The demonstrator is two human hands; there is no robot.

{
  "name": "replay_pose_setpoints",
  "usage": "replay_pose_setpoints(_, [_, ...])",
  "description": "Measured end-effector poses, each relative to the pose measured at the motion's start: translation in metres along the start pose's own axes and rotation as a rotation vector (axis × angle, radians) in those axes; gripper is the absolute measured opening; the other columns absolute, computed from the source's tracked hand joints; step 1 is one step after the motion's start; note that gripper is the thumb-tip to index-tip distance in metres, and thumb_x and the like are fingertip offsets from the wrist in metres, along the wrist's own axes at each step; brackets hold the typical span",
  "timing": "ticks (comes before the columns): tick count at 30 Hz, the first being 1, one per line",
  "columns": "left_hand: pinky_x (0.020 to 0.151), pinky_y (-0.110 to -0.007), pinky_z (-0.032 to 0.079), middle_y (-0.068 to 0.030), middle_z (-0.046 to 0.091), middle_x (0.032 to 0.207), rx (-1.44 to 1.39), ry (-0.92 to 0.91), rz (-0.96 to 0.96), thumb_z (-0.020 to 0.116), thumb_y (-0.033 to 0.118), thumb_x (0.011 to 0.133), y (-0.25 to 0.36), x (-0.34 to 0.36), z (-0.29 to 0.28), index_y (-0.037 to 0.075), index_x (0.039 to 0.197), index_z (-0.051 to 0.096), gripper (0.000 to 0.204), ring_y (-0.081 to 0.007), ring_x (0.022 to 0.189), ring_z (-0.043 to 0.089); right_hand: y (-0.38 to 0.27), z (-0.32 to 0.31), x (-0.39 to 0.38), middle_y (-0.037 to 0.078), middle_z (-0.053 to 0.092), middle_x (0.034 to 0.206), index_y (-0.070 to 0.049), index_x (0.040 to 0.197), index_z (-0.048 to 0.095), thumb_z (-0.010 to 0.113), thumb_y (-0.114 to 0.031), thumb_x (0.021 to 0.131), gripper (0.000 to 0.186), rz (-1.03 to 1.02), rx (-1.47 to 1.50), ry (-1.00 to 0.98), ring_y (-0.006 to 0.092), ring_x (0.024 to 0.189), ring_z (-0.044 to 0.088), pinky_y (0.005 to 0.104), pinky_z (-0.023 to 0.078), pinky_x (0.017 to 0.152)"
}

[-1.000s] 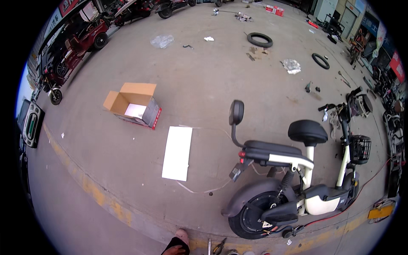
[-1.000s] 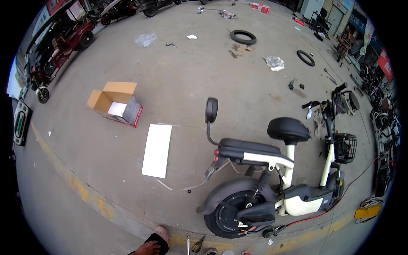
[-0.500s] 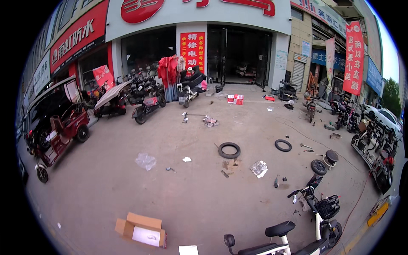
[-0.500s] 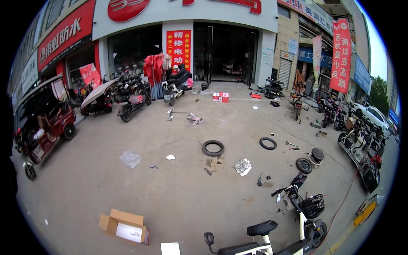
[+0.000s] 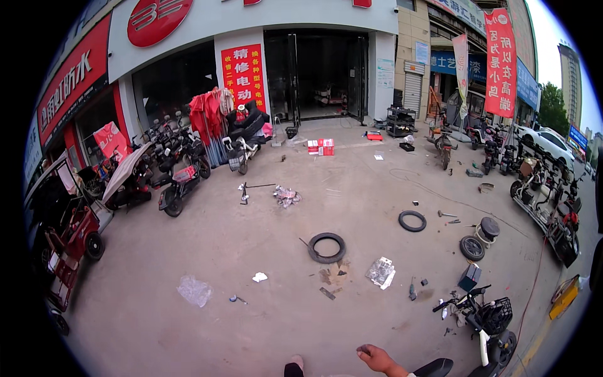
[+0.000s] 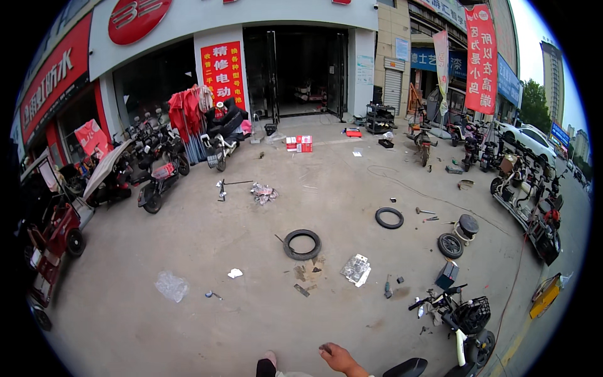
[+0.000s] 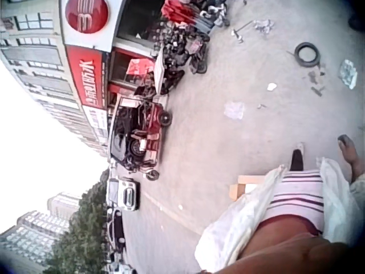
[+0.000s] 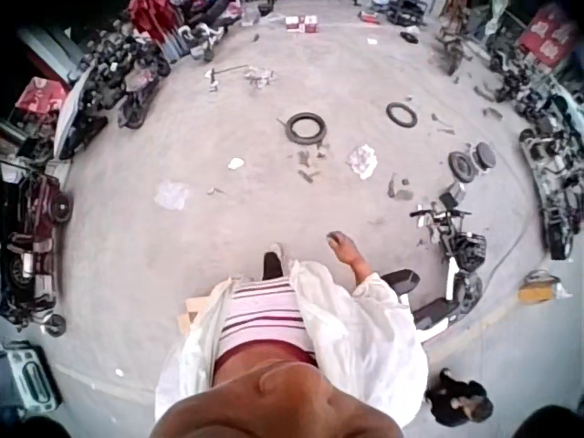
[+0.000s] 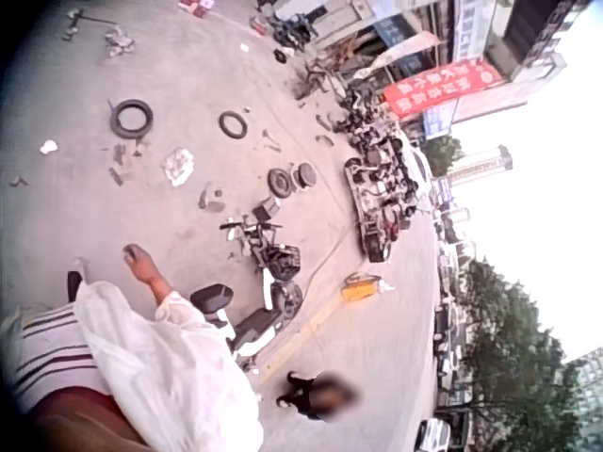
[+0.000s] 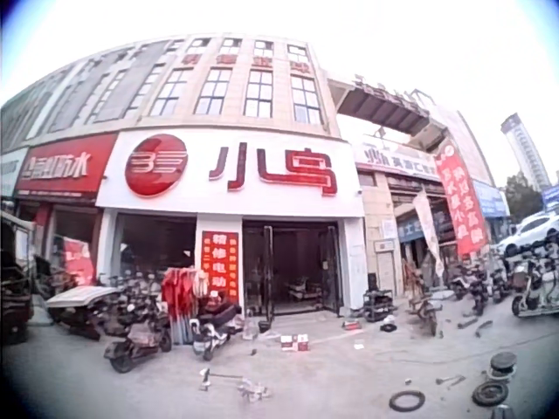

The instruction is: The person removes the inner tube from a scooter tire, uses a T-handle wrench to adjust components, and inflates the tire with an air hose. The person works on the rear wheel of a white scooter outdoors in front of a repair shop.

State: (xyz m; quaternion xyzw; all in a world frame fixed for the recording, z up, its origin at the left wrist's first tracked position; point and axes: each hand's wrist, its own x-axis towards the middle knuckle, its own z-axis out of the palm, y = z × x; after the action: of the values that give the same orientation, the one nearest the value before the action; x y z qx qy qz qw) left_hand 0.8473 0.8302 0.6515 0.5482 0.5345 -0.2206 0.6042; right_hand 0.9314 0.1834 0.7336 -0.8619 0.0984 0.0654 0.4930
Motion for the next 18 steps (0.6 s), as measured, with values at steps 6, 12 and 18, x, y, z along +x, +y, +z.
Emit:
replay_pose_setpoints(6, [0.067,-0.033,0.049,-0.0087,0.063,0.094,0.191,-0.079,0.108,0.05,0.027,0.092,0.221,0.09,0.204,0.002,0.113,0.055,0.033,-0.019,0.076,0.057,0.06,-0.012,0.148,0.014,0.066,0.08,0.004,0.1,0.06,0.055,-0.018,0.089,0.024,0.402,0.41,0.562,0.0189,0.073,0.064,0.0308,0.052,0.069])
replay_pose_setpoints(12, [0.071,-0.033,0.051,-0.0105,0.063,0.093,0.298,-0.281,0.423,0.049,0.024,0.094,0.475,0.113,0.499,-0.002,0.113,0.055,0.033,-0.0192,0.08,0.06,0.169,-0.04,0.105,0.019,0.065,0.095,0.0,0.103,0.062,0.055,-0.028,0.088,0.032,1.0,-0.044,0.201,0.0371,0.088,0.062,0.0421,0.05,0.076])
replay_pose_setpoints(18, [0.06,-0.035,0.049,-0.0079,0.061,0.081,0.249,-0.47,0.608,0.052,0.032,0.089,0.61,0.095,0.769,0.004,0.102,0.058,0.031,-0.0223,0.071,0.058,0.194,-0.153,0.273,0.02,0.065,0.094,0.0,0.102,0.062,0.055,-0.029,0.088,0.032,1.131,0.028,0.282,0.0371,0.088,0.062,0.0422,0.05,0.076])
